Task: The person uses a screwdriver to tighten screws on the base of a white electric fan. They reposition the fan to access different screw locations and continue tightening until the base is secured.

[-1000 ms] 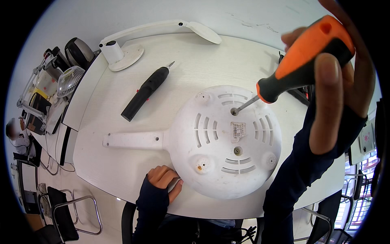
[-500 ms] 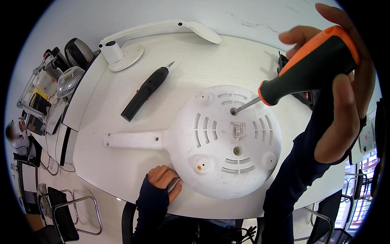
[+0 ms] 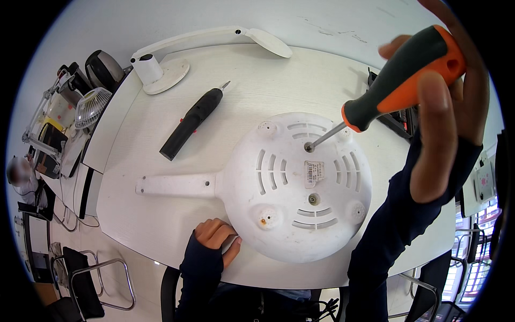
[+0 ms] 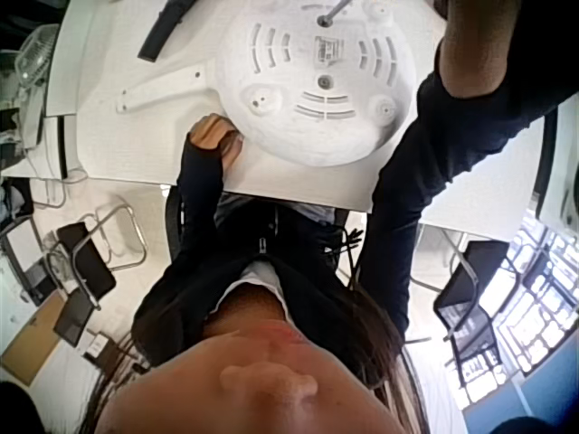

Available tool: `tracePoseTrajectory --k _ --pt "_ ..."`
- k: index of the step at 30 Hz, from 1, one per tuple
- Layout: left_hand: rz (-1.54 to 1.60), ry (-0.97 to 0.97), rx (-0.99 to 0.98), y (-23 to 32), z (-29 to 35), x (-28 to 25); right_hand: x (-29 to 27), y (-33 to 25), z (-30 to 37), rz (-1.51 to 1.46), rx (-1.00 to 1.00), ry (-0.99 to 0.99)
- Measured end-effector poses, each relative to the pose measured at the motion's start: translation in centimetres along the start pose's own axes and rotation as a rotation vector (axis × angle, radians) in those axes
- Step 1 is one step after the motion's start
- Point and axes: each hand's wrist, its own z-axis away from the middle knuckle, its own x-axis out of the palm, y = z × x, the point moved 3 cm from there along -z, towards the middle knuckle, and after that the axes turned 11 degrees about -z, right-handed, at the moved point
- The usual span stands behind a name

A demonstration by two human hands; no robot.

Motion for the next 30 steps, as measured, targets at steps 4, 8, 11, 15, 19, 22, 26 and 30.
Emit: tracePoseTrajectory --k 4,8,11,15,19,22,26,30 --pt "0.009 -0.003 0.003 0.1 -0.1 0.1 0.3 -0.3 0.1 -0.046 0.015 0.013" --pt "0.003 -0.005 0.003 0.0 0.0 0.1 0.5 -0.6 0.3 -0.048 0.024 0.036" --pt "0.004 -0.004 -0.001 0.0 0.0 0.1 0.3 -0.6 0.2 -0.047 0.024 0.049" --pt "0.004 0.001 -0.004 0.1 -0.1 0.1 0.2 -0.5 0.2 -0.048 0.026 0.057" --pt "0.003 -0.002 -0.002 0.2 -0.1 0.1 0.6 -0.7 0.4 -0.065 0.034 0.043" --pt "-0.004 -0.001 -0.003 0.0 0.0 0.0 1.0 -0.7 0.6 -0.097 0.038 0.026" --pt "0.0 -0.004 0.005 0.1 -0.1 0.0 1.1 -0.8 0.8 -0.098 0.044 0.025" --pt "-0.001 -0.003 0.007 0.0 0.0 0.1 1.0 -0.8 0.9 -0.087 0.045 0.038"
